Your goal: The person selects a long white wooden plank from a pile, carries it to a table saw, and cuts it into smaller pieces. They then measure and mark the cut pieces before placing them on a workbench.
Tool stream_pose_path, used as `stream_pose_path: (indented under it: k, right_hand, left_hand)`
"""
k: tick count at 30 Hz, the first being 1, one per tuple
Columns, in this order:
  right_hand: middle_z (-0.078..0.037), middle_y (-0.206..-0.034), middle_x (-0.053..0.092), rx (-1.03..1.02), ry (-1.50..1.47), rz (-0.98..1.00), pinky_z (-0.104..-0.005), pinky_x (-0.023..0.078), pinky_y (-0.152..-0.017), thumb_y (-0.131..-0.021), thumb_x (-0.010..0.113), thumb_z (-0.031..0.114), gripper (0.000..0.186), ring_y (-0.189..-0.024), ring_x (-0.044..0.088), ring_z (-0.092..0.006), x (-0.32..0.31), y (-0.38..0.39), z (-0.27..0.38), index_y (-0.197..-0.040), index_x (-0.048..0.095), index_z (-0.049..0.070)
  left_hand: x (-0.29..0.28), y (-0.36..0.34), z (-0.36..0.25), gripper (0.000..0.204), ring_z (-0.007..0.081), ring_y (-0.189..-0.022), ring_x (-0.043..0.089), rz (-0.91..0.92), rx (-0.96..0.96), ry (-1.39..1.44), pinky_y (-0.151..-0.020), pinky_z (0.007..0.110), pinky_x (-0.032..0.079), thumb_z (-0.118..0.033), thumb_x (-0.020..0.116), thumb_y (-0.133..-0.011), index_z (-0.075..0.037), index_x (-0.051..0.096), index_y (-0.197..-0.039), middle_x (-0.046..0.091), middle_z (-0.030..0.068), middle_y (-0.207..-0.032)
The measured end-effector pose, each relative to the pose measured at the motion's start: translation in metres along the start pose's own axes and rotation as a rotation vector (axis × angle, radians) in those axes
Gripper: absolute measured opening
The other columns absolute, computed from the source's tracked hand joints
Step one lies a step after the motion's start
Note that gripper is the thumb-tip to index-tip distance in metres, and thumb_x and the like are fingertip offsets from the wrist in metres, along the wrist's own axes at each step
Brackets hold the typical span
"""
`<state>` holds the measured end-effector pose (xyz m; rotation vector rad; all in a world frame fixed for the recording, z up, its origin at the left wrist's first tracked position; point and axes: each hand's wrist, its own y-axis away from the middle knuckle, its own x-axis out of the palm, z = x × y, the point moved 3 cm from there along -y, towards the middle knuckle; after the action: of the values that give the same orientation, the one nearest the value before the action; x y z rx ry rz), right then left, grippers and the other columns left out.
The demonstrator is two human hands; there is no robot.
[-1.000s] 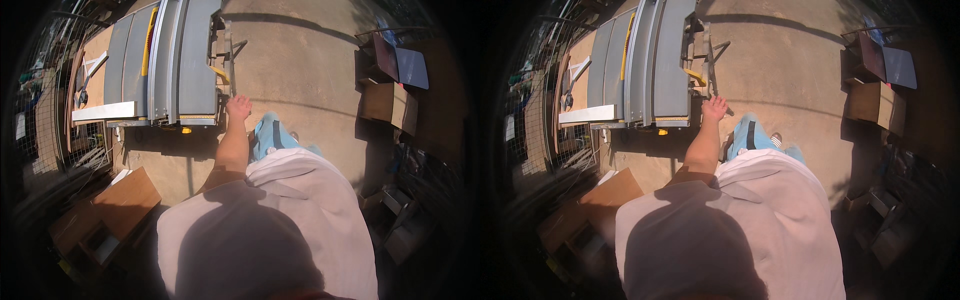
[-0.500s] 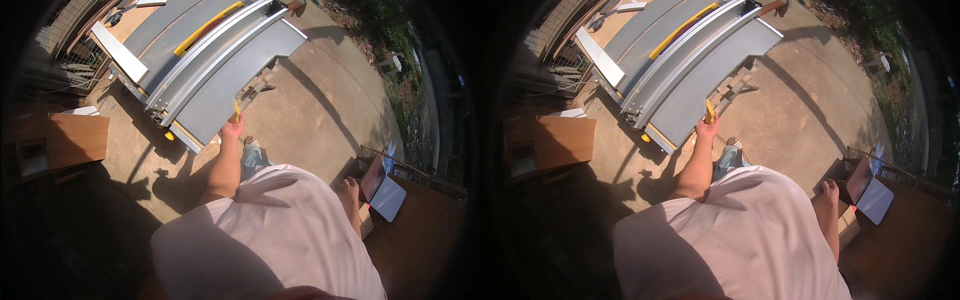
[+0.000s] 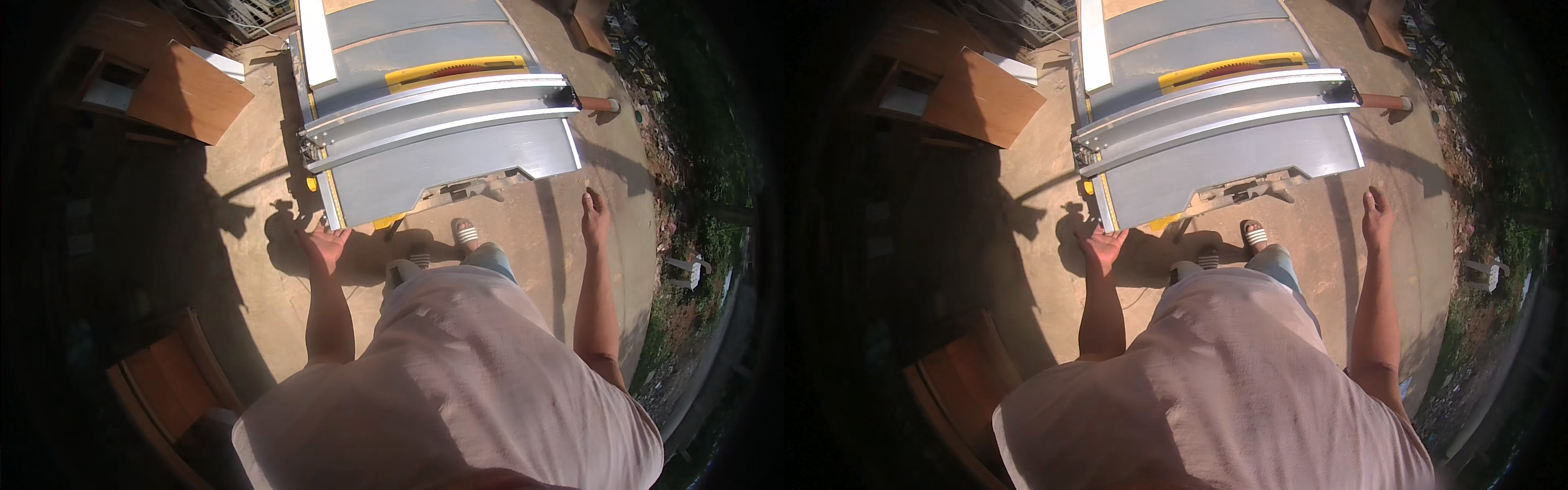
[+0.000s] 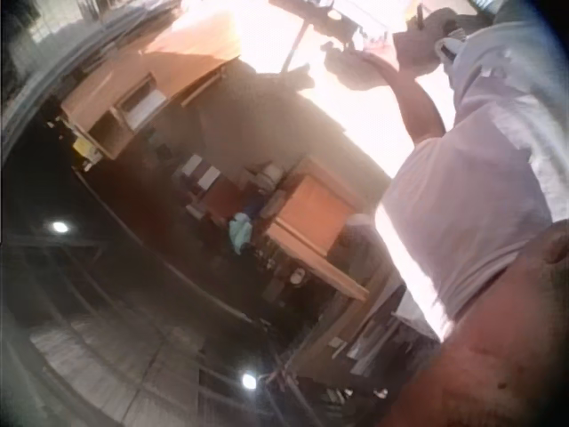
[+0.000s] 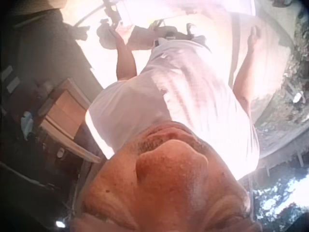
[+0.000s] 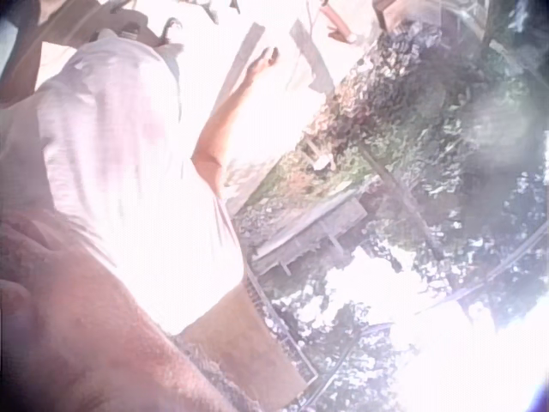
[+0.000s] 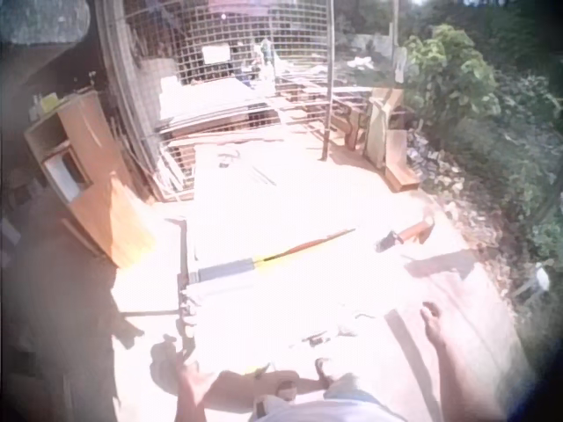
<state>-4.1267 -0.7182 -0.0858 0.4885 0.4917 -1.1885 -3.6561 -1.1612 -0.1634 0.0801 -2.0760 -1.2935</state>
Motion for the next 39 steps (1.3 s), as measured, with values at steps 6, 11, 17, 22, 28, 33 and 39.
stream_pose_path:
  k: [6,11,17,22,28,33,39]
  right_hand:
    - [-0.031,-0.125,0.061,-0.15,0.155,0.345,-0.0391,0.042,-0.102,-0.101,0.038,0.051,0.07,-0.122,0.057,-0.0377,0.04,-0.17,0.015,-0.125,0.057,-0.012]
    - [-0.033,-0.131,0.057,0.04,0.225,0.427,-0.0412,0.036,-0.108,-0.102,0.032,0.047,0.069,-0.129,0.052,-0.0385,0.112,-0.185,0.039,-0.13,0.054,-0.011]
    - [-0.03,-0.135,0.055,0.064,0.105,0.404,-0.0407,0.036,-0.109,-0.103,0.03,0.048,0.067,-0.132,0.05,-0.0376,0.084,-0.188,0.014,-0.136,0.053,-0.006]
    - [-0.028,-0.134,0.056,0.052,0.079,0.425,-0.0398,0.038,-0.106,-0.104,0.031,0.051,0.071,-0.127,0.054,-0.033,0.08,-0.183,0.018,-0.135,0.053,-0.009]
    - [-0.029,-0.131,0.058,0.096,0.045,0.437,-0.0416,0.041,-0.104,-0.103,0.031,0.052,0.071,-0.124,0.056,-0.0354,0.08,-0.182,0.037,-0.134,0.054,-0.008]
    - [-0.028,-0.131,0.058,0.158,0.072,0.441,-0.0421,0.044,-0.1,-0.103,0.03,0.054,0.073,-0.123,0.057,-0.0345,0.071,-0.162,0.055,-0.134,0.055,-0.007]
    - [-0.028,-0.134,0.056,0.1,0.125,0.405,-0.0417,0.041,-0.104,-0.102,0.03,0.053,0.072,-0.127,0.054,-0.036,0.072,-0.165,0.046,-0.134,0.054,-0.007]
  left_hand:
    - [0.052,0.012,-0.015,0.079,0.035,-0.116,0.061,-0.145,0.359,-1.194,-0.097,0.052,0.043,-0.068,0.028,-0.097,-0.002,0.055,-0.132,0.061,0.022,-0.129]
    - [0.014,-0.017,-0.035,0.07,0.04,-0.097,0.068,-0.401,0.693,-1.659,-0.084,0.05,0.051,-0.052,0.026,-0.101,0.006,0.063,-0.112,0.067,0.0291,-0.103]
    - [0.073,0.007,-0.008,0.07,0.041,-0.11,0.063,-0.474,0.482,-1.656,-0.094,0.048,0.049,-0.05,0.02,-0.103,0.003,0.061,-0.122,0.064,0.0297,-0.118]
    - [0.05,-0.012,-0.009,0.068,0.0397,-0.123,0.056,-0.403,0.516,-1.65,-0.103,0.048,0.042,-0.049,0.021,-0.103,0.002,0.059,-0.127,0.059,0.0286,-0.128]
    - [0.058,-0.013,-0.019,0.066,0.0358,-0.105,0.06,-0.373,0.639,-1.593,-0.089,0.045,0.045,-0.049,0.026,-0.102,0.003,0.061,-0.121,0.063,0.0256,-0.113]
    - [0.053,0.002,-0.011,0.067,0.0337,-0.075,0.067,-0.32,0.847,-1.669,-0.068,0.044,0.05,-0.05,0.025,-0.103,0.004,0.064,-0.113,0.068,0.0233,-0.09]
    - [0.04,-0.021,-0.027,0.067,0.0305,-0.063,0.063,-0.322,0.761,-1.715,-0.06,0.043,0.049,-0.05,0.024,-0.103,0.003,0.064,-0.106,0.066,0.0194,-0.08]
